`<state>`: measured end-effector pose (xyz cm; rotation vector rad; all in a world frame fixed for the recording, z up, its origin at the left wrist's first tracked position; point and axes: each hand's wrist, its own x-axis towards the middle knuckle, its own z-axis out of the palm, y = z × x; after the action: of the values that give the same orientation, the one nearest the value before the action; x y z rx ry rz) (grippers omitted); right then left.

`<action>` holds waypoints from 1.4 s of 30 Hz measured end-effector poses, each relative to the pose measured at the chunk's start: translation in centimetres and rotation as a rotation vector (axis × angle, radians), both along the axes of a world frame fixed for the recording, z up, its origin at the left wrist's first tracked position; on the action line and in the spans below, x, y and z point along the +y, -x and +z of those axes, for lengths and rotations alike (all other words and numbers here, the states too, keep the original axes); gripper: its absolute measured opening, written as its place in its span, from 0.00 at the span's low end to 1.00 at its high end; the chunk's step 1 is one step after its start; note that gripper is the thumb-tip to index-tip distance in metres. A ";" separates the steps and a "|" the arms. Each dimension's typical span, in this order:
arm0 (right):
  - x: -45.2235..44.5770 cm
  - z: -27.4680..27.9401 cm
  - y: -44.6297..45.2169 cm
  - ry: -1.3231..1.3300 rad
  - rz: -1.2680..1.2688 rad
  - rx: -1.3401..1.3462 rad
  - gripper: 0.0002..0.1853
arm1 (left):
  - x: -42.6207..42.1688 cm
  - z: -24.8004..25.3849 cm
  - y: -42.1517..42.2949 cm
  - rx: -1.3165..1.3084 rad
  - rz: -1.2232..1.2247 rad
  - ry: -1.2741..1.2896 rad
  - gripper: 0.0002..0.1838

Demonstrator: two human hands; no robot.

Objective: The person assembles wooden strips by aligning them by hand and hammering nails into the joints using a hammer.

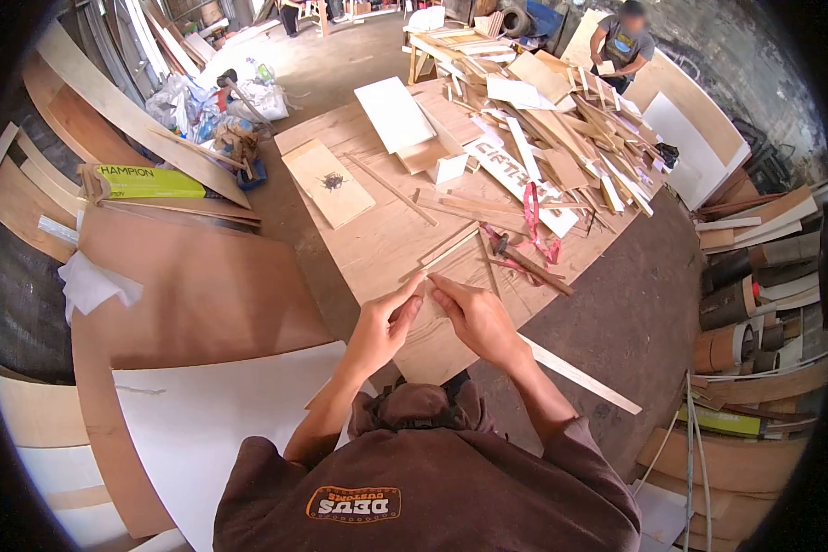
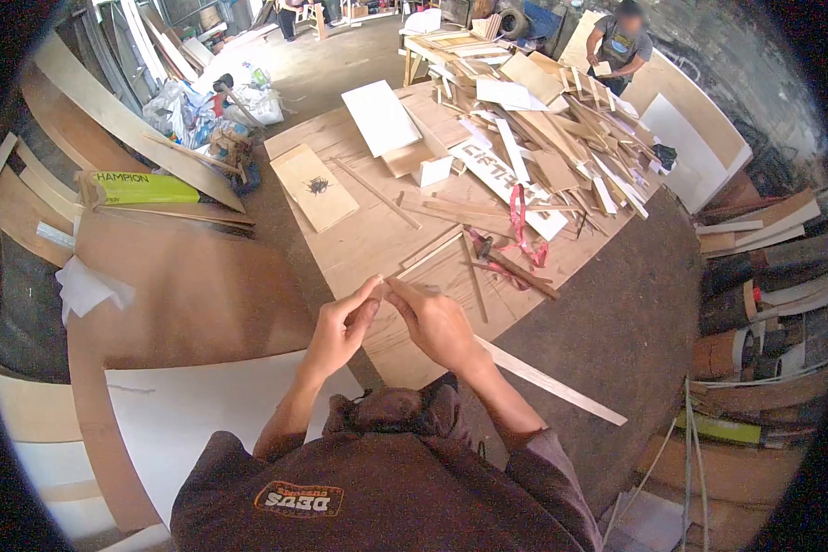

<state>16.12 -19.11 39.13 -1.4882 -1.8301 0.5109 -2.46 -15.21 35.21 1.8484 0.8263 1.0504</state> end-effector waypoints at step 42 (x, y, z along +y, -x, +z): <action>1.8 -0.2 -2.0 -0.067 0.072 0.088 0.17 | 2.9 1.0 -0.9 -0.124 -0.062 0.228 0.16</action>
<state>18.12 -17.27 38.96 -1.3383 -1.8193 0.5361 -1.54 -12.31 36.19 1.5914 0.7766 0.9780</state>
